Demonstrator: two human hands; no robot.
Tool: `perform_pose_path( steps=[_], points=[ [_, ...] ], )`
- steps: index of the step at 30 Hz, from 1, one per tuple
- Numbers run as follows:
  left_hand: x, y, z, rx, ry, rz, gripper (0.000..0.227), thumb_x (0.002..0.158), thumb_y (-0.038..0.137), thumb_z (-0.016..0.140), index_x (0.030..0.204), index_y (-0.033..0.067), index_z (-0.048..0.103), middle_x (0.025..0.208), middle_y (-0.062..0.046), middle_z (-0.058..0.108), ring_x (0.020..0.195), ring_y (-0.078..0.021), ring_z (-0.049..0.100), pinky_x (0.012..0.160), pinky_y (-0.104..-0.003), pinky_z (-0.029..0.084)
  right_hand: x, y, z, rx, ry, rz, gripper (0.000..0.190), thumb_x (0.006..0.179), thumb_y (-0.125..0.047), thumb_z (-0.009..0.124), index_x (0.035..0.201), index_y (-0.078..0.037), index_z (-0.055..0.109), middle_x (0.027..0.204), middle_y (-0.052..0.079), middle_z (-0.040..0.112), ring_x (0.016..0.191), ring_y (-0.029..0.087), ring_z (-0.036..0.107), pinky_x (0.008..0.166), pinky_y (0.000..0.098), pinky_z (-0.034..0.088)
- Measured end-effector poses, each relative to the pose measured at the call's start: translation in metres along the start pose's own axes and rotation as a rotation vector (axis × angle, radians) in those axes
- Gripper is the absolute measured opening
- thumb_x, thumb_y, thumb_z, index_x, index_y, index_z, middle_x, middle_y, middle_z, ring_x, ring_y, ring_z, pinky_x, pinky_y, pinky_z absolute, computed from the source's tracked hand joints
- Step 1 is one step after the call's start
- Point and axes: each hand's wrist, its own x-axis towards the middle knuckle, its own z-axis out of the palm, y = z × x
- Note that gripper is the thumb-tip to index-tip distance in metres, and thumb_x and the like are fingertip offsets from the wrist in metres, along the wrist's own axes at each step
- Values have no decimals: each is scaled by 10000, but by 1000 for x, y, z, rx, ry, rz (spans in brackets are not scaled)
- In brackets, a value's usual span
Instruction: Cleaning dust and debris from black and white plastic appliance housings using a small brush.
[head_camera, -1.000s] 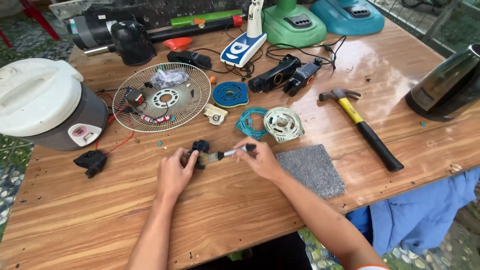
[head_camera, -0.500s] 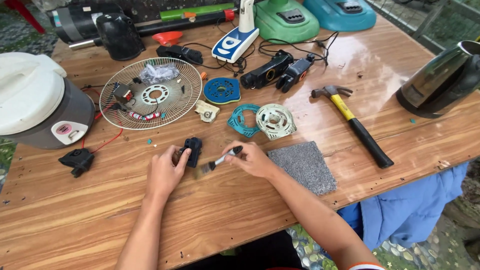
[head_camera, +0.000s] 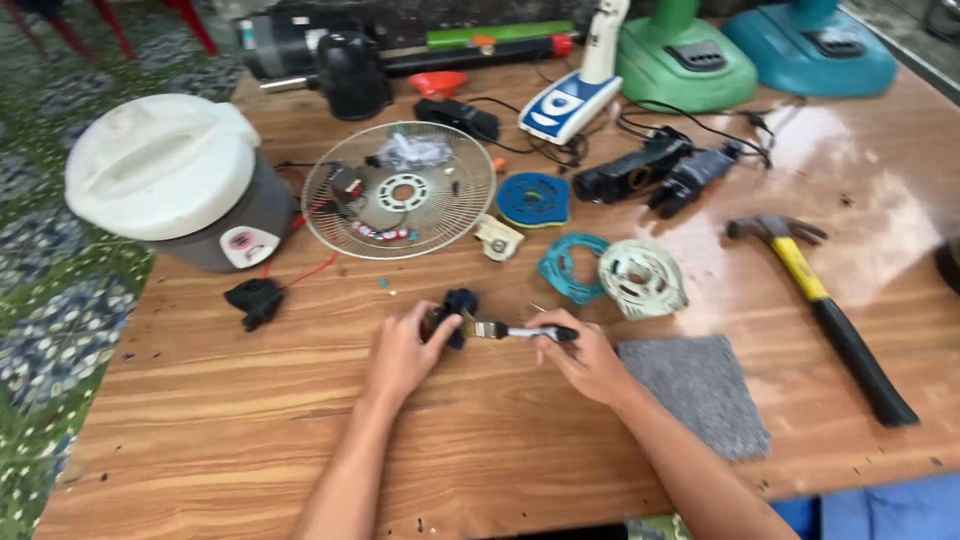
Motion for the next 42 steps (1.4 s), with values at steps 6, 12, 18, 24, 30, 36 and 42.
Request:
perform_pose_path(
  steps=[6, 12, 18, 24, 30, 36, 42],
  points=[
    [0, 9, -17, -74, -94, 66, 326, 889, 333, 734, 1138, 122, 720, 936, -188, 787, 909, -430, 742, 768, -552, 596, 9, 2, -6, -56, 110, 95, 237, 1014, -199, 570, 1183, -87, 693, 665, 50, 769, 552, 150, 666, 620, 302, 571],
    [-2, 21, -20, -52, -28, 158, 289, 829, 217, 734, 1093, 100, 726, 843, -67, 788, 593, -238, 692, 576, -368, 537, 2, -1, -6, 61, 164, 193, 248, 985, -40, 562, 1227, -14, 613, 863, 81, 716, 744, 133, 648, 675, 245, 533],
    [-3, 23, -23, -77, -104, 150, 331, 854, 255, 735, 1149, 108, 700, 964, -50, 790, 697, -278, 718, 651, -391, 547, -5, 11, -10, 44, 138, 149, 250, 961, -124, 601, 1200, -53, 623, 886, 79, 761, 734, 146, 706, 616, 263, 583],
    [-2, 19, -19, -9, -88, 201, 271, 859, 205, 719, 1116, 122, 694, 980, -31, 770, 696, -263, 697, 656, -397, 538, -14, 5, -11, -57, 121, 192, 228, 922, -75, 635, 1147, -37, 639, 968, 103, 803, 809, 167, 776, 707, 282, 628],
    [-1, 24, -21, -11, -104, 157, 266, 865, 229, 723, 1103, 115, 693, 956, -29, 770, 702, -265, 700, 660, -402, 531, -4, 0, -15, -252, 139, 223, 295, 916, -191, 647, 1169, -51, 705, 695, 17, 749, 478, 84, 499, 451, 228, 330],
    [-3, 23, -19, -24, -99, 189, 260, 846, 210, 737, 1081, 114, 686, 958, -22, 767, 720, -262, 702, 659, -394, 526, -2, -9, -18, -241, 105, 184, 287, 890, -134, 672, 1164, -73, 731, 755, 19, 704, 564, 95, 502, 524, 242, 367],
    [-1, 20, -11, 43, -83, 258, 249, 841, 184, 750, 1070, 94, 713, 991, -22, 770, 820, -218, 679, 731, -381, 544, -5, 4, -15, -203, 74, 117, 302, 857, -111, 688, 1155, -101, 736, 991, 86, 798, 626, 96, 599, 498, 183, 458]
  ],
)
